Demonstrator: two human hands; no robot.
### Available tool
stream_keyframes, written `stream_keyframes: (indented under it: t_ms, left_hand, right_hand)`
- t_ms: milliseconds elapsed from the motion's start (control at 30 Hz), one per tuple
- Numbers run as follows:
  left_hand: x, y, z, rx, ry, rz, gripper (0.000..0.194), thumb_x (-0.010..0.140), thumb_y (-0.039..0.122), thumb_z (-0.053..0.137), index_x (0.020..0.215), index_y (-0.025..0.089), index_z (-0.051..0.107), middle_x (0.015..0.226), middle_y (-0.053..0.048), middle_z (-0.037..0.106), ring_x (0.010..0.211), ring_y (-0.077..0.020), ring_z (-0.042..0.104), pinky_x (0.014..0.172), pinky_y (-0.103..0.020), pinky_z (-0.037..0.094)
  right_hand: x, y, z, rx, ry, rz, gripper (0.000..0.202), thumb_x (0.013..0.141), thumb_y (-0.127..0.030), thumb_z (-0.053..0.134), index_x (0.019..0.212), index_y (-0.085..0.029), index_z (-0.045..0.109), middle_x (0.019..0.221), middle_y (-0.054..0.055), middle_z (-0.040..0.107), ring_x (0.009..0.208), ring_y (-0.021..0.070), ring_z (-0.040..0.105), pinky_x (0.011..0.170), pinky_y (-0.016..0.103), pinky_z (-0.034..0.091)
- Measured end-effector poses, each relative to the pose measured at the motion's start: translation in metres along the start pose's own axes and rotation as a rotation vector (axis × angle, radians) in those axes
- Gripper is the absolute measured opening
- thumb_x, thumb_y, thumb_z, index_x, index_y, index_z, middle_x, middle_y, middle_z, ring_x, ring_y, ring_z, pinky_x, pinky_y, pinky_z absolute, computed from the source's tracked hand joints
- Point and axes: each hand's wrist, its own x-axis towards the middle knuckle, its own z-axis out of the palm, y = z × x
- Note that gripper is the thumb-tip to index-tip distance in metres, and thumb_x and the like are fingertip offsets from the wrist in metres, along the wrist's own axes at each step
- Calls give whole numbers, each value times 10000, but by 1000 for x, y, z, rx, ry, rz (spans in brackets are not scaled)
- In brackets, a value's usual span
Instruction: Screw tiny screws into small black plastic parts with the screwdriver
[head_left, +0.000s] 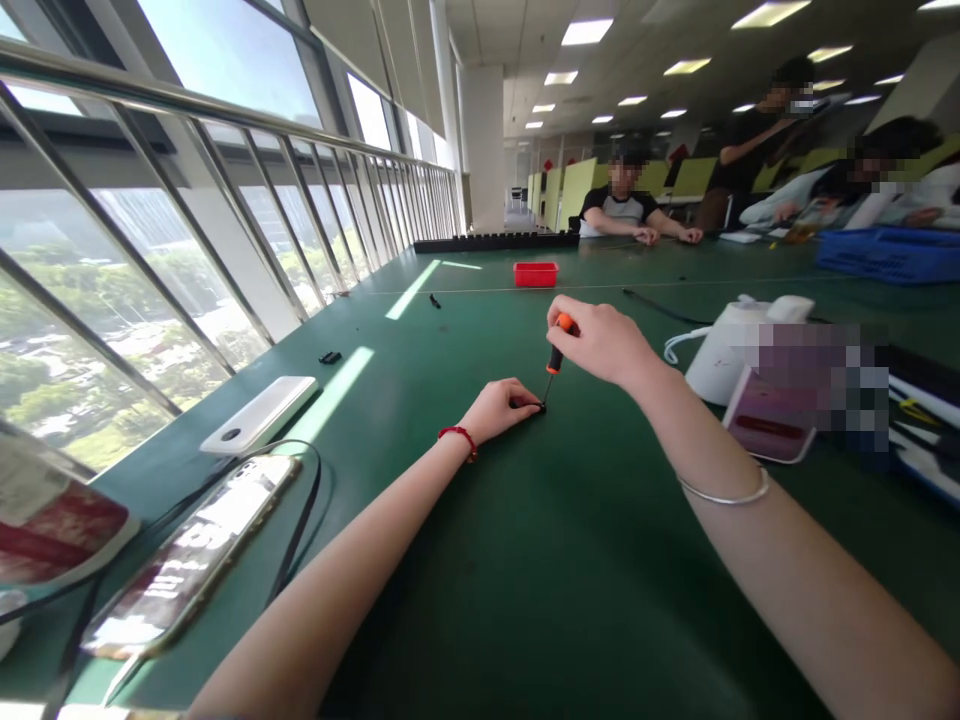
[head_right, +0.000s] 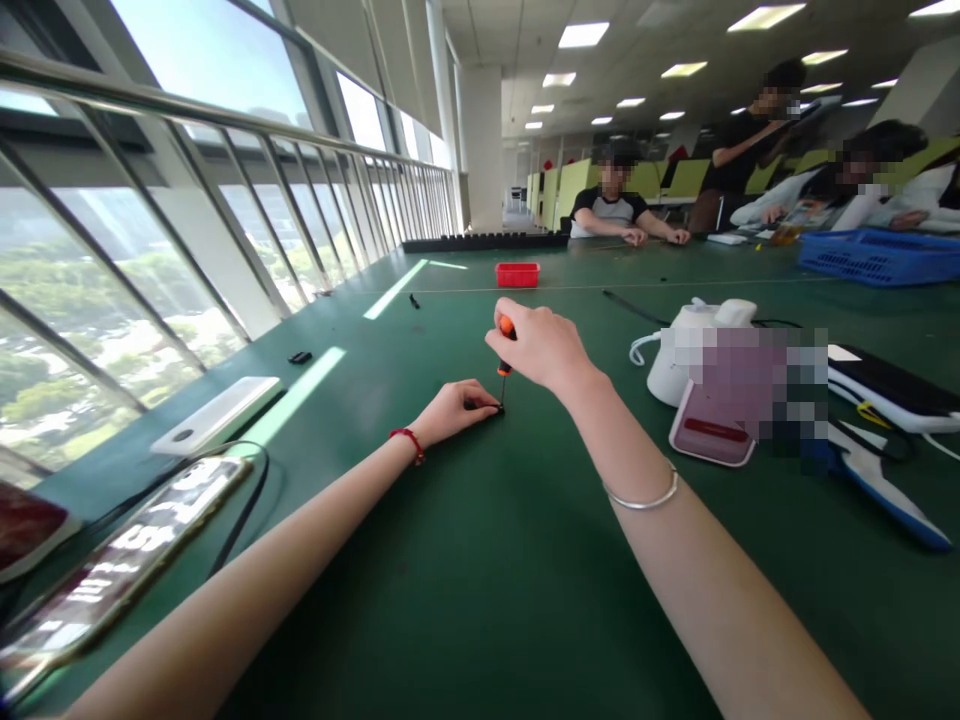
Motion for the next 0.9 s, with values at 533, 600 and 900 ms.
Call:
stream_keyframes:
  t_ms: [533,600,900]
  left_hand:
    - [-9,3,8,-12,43,-13,180,817,218,587,920,141,713,886,-48,628,756,-126,603,749,-263,516]
    - [-10,3,8,-17,46,-17,193,823,200,565,944,131,699,904,-56,638,772,-130,608,758,-267,516]
    - [-9,3,8,-33,56,-20,153,820,208,563,875,128,681,875,-53,655,768,-136,605,743,-266,512]
  right_hand:
    - [-2,2,-7,-21,-60,16,352,883,-473,342,708,-228,525,671,33,606,611,185,497,550,287,270]
    - [-3,3,-6,-14,-22,12,208,845,-400,420,834,-238,549,712,24,621,602,175,489,547,283,272]
    - [-4,4,-11,6,-79,8,334,881,-463,360,727,-226,538,675,30,604,598,171,492,552,286,285]
